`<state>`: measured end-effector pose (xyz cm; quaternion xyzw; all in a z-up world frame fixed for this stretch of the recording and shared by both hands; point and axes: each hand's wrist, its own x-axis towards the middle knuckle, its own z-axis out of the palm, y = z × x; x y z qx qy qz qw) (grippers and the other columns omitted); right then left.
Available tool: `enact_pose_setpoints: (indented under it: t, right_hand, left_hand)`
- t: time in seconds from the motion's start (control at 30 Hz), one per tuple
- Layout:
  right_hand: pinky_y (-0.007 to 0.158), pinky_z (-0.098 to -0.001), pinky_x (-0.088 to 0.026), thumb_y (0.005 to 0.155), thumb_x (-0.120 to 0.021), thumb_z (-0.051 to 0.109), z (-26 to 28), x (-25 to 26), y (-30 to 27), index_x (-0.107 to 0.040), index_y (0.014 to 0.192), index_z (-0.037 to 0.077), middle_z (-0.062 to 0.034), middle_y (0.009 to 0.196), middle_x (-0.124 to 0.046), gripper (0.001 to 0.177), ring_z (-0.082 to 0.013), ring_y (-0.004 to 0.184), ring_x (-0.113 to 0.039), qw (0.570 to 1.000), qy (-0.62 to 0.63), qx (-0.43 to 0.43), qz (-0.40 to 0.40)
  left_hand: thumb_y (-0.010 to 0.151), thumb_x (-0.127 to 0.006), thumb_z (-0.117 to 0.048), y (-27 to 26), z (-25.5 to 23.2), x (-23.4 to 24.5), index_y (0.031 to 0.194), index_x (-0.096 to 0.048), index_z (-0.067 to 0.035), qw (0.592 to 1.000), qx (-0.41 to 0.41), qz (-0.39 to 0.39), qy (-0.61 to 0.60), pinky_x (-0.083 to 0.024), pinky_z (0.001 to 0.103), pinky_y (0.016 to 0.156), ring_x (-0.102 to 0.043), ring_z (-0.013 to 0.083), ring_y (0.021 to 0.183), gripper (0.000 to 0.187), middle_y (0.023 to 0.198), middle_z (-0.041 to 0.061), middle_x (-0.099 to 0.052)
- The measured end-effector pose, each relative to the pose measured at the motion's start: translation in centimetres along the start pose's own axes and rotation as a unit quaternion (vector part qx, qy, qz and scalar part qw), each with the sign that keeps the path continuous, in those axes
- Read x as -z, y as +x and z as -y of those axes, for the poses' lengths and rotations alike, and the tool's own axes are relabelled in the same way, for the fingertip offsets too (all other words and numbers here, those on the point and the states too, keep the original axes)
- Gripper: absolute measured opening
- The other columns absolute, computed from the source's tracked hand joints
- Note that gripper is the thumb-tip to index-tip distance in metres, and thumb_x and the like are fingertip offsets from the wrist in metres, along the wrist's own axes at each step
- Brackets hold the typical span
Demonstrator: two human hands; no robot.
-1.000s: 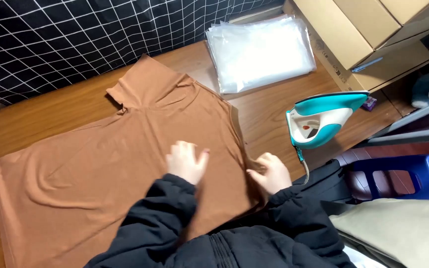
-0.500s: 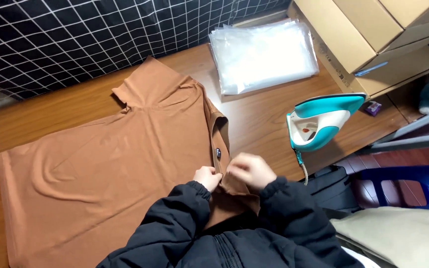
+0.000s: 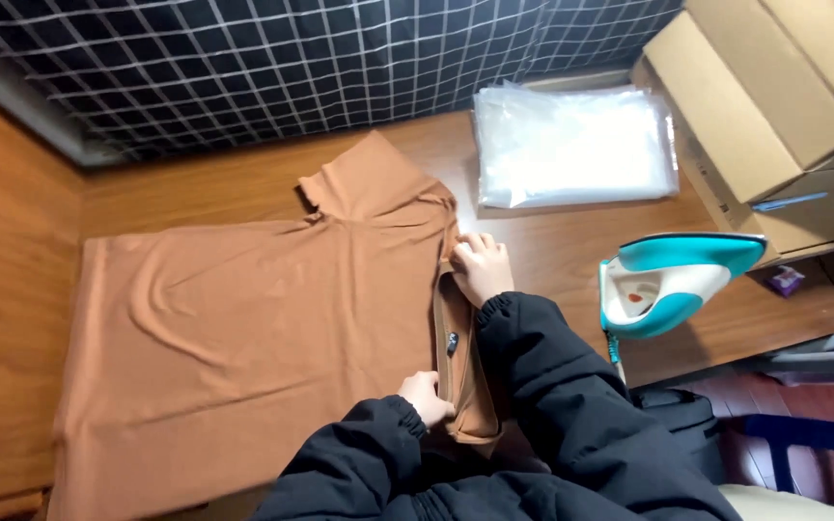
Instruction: Folding shirts, placing them in plastic bags and cardboard boxes, and hanging garments on a rack.
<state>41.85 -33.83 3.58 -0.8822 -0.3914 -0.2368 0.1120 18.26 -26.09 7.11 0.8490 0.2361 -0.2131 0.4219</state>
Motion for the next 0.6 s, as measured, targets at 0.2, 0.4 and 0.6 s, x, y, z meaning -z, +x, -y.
enact_pose_setpoints:
  t: [0.2, 0.4, 0.6]
  right_hand:
    - [0.070, -0.0385, -0.035, 0.060, -0.061, 0.019, 4.2, 8.7, -2.4, -0.055, 0.081, 0.020, 0.0008, 0.089, -0.055, 0.021, -0.0259, 0.081, -0.050, 0.994, 0.088, -0.051, -0.030]
    - [0.079, -0.0372, -0.035, 0.069, -0.054, 0.013, 7.8, 17.6, -8.3, -0.060, 0.105, 0.016, 0.0020, 0.115, -0.062, 0.037, -0.0239, 0.101, -0.054, 0.967, 0.140, -0.171, -0.126]
    - [0.090, -0.0382, -0.040, 0.059, -0.049, 0.001, 15.3, 26.9, -16.4, -0.068, 0.081, 0.017, 0.0022, 0.101, -0.068, 0.034, -0.0248, 0.102, -0.057, 0.973, 0.118, -0.105, -0.169]
  left_hand:
    - [0.062, -0.066, -0.021, -5.7, 0.6, 2.5, 0.101, -0.064, -0.012, 0.988, 0.020, 0.139, 0.056, -0.053, 0.029, 0.081, -0.065, 0.0249, 0.093, 0.040, 0.100, 0.009, -0.069]
    - [0.071, -0.057, -0.025, -12.1, 5.1, 4.4, 0.078, -0.056, -0.021, 0.977, -0.040, 0.121, 0.172, -0.048, 0.036, 0.076, -0.063, 0.0281, 0.087, 0.009, 0.085, 0.005, -0.067]
    - [0.073, -0.049, -0.020, -18.9, 11.2, 5.3, 0.090, -0.064, -0.017, 0.959, 0.003, 0.032, 0.282, -0.051, 0.045, 0.082, -0.063, 0.0341, 0.095, 0.022, 0.099, 0.011, -0.066]
